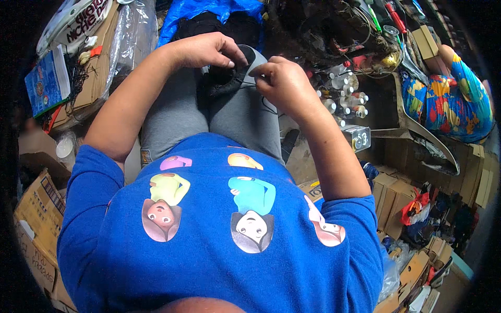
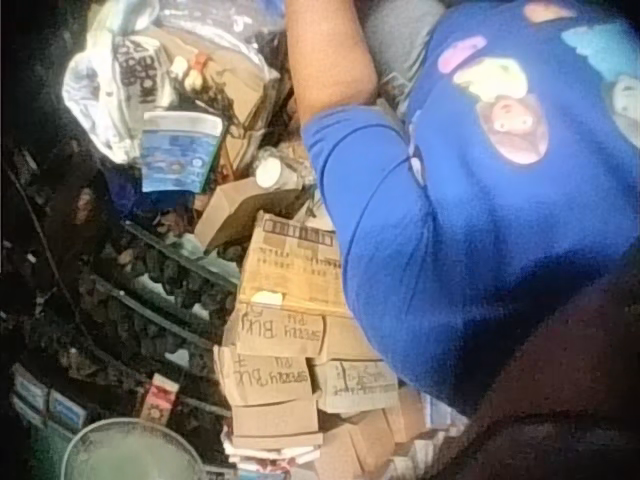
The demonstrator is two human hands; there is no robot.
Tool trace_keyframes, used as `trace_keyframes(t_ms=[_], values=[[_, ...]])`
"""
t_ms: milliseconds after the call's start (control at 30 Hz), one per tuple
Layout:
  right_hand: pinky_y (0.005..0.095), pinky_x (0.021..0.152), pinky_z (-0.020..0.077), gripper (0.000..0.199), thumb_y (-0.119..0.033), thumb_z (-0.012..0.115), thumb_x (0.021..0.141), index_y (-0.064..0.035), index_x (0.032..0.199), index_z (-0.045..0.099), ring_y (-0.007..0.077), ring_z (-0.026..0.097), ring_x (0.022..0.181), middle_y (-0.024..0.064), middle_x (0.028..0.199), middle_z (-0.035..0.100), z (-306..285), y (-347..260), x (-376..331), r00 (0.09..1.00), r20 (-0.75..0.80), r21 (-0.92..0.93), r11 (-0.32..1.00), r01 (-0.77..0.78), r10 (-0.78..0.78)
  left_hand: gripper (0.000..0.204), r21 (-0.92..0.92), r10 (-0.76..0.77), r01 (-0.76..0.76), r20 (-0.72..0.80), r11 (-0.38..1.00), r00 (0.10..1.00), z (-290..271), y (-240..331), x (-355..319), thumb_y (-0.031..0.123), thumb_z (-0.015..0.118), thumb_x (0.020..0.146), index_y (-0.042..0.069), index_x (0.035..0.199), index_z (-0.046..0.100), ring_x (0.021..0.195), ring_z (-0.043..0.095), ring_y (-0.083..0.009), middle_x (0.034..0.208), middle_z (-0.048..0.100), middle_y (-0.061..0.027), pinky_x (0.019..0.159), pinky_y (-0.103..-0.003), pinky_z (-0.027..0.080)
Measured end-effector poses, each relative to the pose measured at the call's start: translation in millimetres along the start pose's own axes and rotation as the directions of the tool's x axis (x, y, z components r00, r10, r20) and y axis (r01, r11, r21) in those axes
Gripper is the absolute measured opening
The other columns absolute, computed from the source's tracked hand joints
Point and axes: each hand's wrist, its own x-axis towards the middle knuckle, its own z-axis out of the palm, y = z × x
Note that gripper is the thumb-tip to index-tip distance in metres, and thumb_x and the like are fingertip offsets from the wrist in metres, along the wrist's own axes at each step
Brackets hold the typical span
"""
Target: Threading laces through the eyelets of a black shoe.
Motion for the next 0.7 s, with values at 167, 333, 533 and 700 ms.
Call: trace_keyframes(t_ms=[167,333,533,700], values=[[0.0352,0.07,0.0491,0.021,-0.008,0.064,0.075,-0.0078,0.095,0.07,0.0278,0.061,0.076,0.0132,0.078,0.058,2.4,0.7,3.6,1.0,0.023,0.157,0.988,-0.007,0.004,0.031,0.017,0.031,-0.031,0.013,0.999,0.999,-1.4,-1.1,-1.4,0.005,0.059,0.079,0.006,0.109,0.067,0.099,0.058,-0.0185,0.101,0.064,-0.0088,0.094,-0.03,0.041],[0.0326,0.068,0.0485,0.024,-0.002,0.065,0.074,-0.0084,0.097,0.07,0.0232,0.061,0.075,0.0106,0.08,0.058,2.5,6.9,6.0,0.995,0.09,0.243,0.968,-0.07,0.049,0.03,0.024,0.028,-0.028,0.004,0.999,1.0,-0.3,-3.8,0.9,0.006,0.06,0.079,0.006,0.109,0.067,0.098,0.058,-0.0193,0.098,0.062,-0.0085,0.093,-0.031,0.042],[0.0289,0.072,0.0471,0.022,-0.002,0.064,0.078,-0.0099,0.098,0.071,0.0167,0.059,0.082,0.0065,0.084,0.058,12.2,28.2,12.4,0.99,0.143,0.36,0.931,-0.067,0.016,0.03,0.023,0.066,-0.067,0.018,0.998,0.998,-0.4,-9.0,4.0,0.006,0.065,0.078,0.006,0.108,0.067,0.099,0.058,-0.0205,0.099,0.059,-0.0084,0.09,-0.031,0.045],[0.0272,0.084,0.0432,0.022,-0.006,0.063,0.083,-0.0081,0.103,0.069,0.0127,0.055,0.093,0.0022,0.097,0.059,21.9,56.3,15.3,0.957,0.29,0.613,0.773,-0.167,-0.023,0.031,0.047,0.118,-0.119,0.02,0.992,0.993,0.1,-12.9,5.7,0.003,0.067,0.077,0.007,0.107,0.067,0.098,0.058,-0.0207,0.098,0.056,-0.0081,0.087,-0.031,0.046]])
